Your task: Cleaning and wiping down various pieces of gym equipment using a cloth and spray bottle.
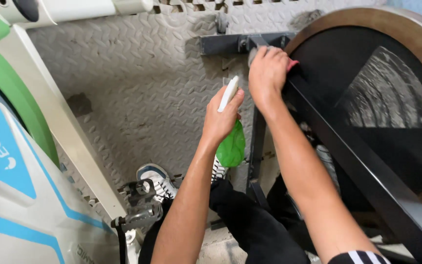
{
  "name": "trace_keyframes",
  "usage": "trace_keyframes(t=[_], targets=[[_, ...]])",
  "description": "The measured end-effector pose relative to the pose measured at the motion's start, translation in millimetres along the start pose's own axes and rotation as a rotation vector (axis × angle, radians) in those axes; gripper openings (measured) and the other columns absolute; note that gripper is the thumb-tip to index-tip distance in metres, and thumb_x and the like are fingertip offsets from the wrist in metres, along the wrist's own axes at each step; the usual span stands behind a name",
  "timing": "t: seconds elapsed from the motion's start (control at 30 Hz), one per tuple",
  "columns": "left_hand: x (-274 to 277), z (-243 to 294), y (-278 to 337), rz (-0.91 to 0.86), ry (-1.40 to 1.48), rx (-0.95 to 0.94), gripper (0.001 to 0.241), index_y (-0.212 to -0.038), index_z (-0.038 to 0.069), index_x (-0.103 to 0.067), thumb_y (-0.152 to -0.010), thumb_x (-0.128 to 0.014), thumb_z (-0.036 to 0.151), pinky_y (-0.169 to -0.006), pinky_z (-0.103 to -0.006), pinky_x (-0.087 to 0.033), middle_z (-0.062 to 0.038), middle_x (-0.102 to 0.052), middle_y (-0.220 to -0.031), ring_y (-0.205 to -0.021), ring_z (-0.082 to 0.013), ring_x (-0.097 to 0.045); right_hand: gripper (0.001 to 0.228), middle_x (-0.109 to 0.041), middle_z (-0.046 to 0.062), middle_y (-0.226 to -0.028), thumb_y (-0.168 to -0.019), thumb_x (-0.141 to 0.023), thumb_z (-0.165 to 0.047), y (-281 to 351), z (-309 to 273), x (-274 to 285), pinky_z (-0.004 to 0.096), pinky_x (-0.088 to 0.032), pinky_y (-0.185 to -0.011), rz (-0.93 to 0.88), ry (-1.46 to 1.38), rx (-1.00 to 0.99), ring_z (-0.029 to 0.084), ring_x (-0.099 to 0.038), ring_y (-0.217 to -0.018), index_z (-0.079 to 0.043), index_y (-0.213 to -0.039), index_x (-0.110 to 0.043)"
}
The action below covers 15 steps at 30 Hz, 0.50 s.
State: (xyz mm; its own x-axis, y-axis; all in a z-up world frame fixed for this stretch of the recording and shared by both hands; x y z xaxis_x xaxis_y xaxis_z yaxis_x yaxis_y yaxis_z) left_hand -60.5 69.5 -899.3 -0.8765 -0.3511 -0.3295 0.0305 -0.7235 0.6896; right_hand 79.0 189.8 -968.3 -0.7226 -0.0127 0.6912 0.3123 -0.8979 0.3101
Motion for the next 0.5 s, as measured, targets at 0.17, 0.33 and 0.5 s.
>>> trace_keyframes(t=[0.17,0.33,0.5], targets=[[15,0,-15,0.052,-0.082,0.041,0.032,-0.098,0.004,-0.065,-0.095,-0.064,0.035,-0.055,-0.0318,-0.053,-0.001,-0.061,-0.076,-0.06,-0.0118,-0.06,0.063,-0.066,0.028,-0.108,-0.082,-0.067,-0.04,-57,-32,-16,0.044,-0.045,-0.071,-0.224,-0.059,0.082,0.036,-0.065,-0.094,0.007,-0.122,-0.057],[22,-10,-25,0.069,-0.081,0.02,0.033,-0.098,0.003,-0.065,-0.097,-0.065,0.036,-0.056,-0.032,-0.053,-0.002,-0.06,-0.074,-0.06,-0.012,-0.06,0.051,-0.067,0.03,-0.104,-0.083,-0.071,-0.03,-66,-50,-53,0.045,-0.045,-0.069,0.022,-0.004,0.038,0.035,-0.065,-0.086,0.006,-0.118,-0.059],[25,-13,-26,0.057,-0.078,-0.036,0.029,-0.101,0.004,-0.067,-0.095,-0.065,0.033,-0.056,-0.0318,-0.053,-0.001,-0.062,-0.077,-0.061,-0.0113,-0.06,0.06,-0.069,0.017,-0.112,-0.066,-0.07,-0.01,-38,-35,36,0.046,-0.05,-0.084,0.072,-0.644,0.343,0.035,-0.067,-0.104,-0.008,-0.126,-0.064]])
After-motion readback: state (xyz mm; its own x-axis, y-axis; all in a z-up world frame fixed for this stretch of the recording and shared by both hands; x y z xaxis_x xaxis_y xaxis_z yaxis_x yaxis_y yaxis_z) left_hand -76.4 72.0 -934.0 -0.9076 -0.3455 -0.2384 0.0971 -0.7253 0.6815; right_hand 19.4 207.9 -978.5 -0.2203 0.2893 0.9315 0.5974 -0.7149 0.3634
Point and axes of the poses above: each hand's wrist, its own y-axis away from the middle knuckle, its own x-axis out of the back of the hand, z = x × y, the point moved 8 cm from there along -y, towards the middle knuckle
